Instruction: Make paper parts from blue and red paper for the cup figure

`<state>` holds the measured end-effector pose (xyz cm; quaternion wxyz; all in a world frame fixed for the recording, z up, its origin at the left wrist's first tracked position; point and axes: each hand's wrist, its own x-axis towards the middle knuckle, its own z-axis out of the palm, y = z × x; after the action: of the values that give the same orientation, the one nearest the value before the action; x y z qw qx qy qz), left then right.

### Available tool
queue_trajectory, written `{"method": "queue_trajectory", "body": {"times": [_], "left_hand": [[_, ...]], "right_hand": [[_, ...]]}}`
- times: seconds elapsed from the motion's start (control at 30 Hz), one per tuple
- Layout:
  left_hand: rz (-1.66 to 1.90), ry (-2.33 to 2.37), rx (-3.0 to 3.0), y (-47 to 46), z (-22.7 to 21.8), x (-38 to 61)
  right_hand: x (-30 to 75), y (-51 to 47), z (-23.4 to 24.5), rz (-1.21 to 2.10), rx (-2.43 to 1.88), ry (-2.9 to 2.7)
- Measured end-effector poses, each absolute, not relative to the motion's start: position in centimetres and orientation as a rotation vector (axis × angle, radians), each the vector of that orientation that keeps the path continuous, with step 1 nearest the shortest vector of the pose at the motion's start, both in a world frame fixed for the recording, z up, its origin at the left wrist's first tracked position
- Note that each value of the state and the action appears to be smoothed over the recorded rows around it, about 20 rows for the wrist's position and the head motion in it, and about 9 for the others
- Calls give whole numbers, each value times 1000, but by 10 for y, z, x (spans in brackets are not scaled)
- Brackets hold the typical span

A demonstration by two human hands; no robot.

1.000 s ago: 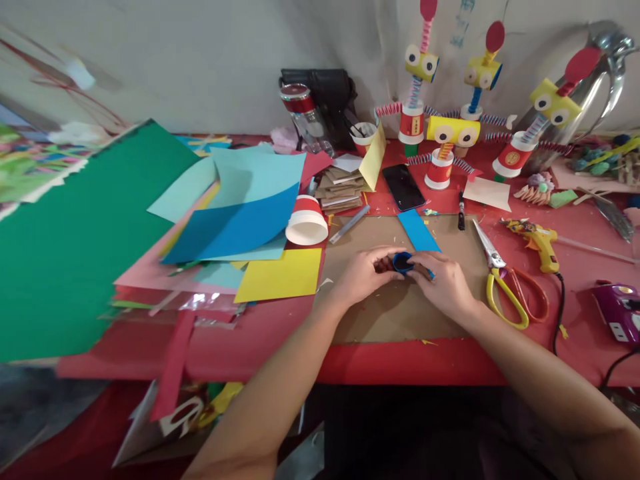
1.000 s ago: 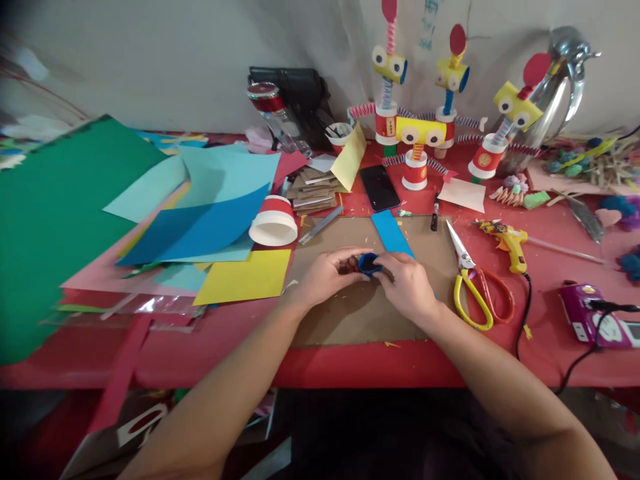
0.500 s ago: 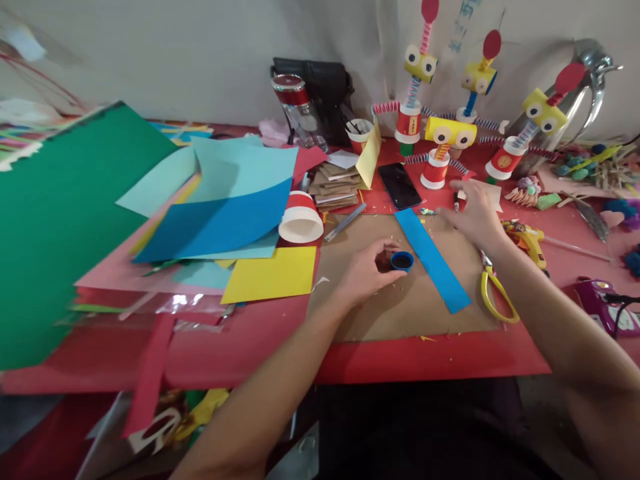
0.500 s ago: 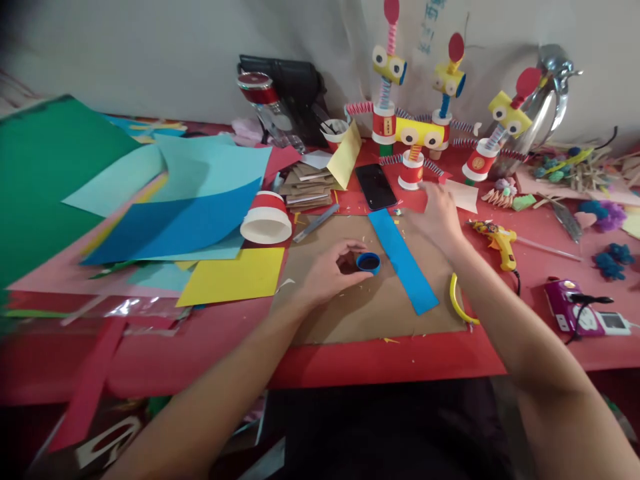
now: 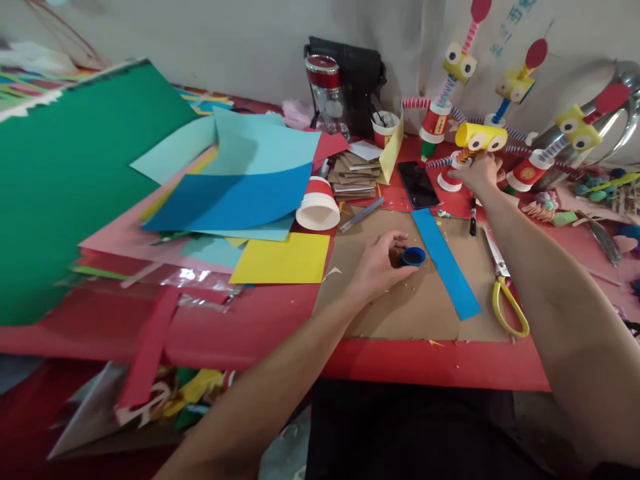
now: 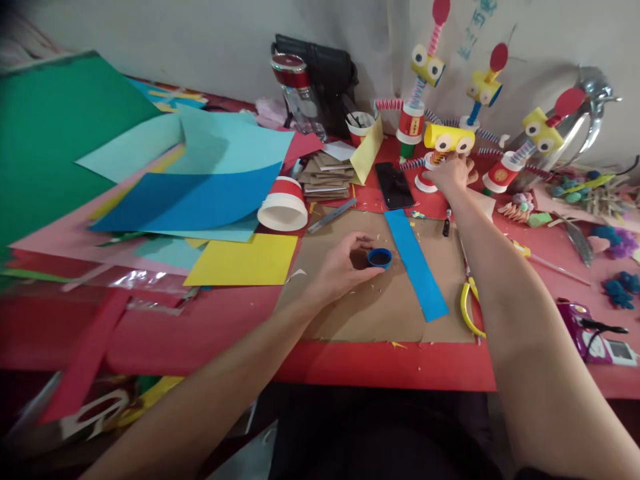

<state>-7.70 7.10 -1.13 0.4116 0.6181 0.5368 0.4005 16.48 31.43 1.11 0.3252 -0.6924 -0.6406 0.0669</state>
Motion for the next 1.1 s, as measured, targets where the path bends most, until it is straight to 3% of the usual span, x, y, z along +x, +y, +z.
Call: {"method": "queue_trajectory", "body": {"times": [0.13, 0.27, 0.37, 0.9, 1.1], "left_hand": [[1036, 1329, 1535, 72, -14, -76], [1075, 1322, 1568, 75, -14, -75], [1129, 1313, 1586, 76, -15, -74], [1253, 1238, 1619, 79, -25, -69], [1261, 1221, 1674, 80, -27, -71]], "right_hand": [[161, 281, 40, 263, -1726, -1694], [149, 200, 74, 709, -1322, -1868], [137, 139, 84, 851, -1221, -1924], [110, 95, 63, 769, -1223, -1995], [106, 94, 55, 570, -1304, -2025]]}}
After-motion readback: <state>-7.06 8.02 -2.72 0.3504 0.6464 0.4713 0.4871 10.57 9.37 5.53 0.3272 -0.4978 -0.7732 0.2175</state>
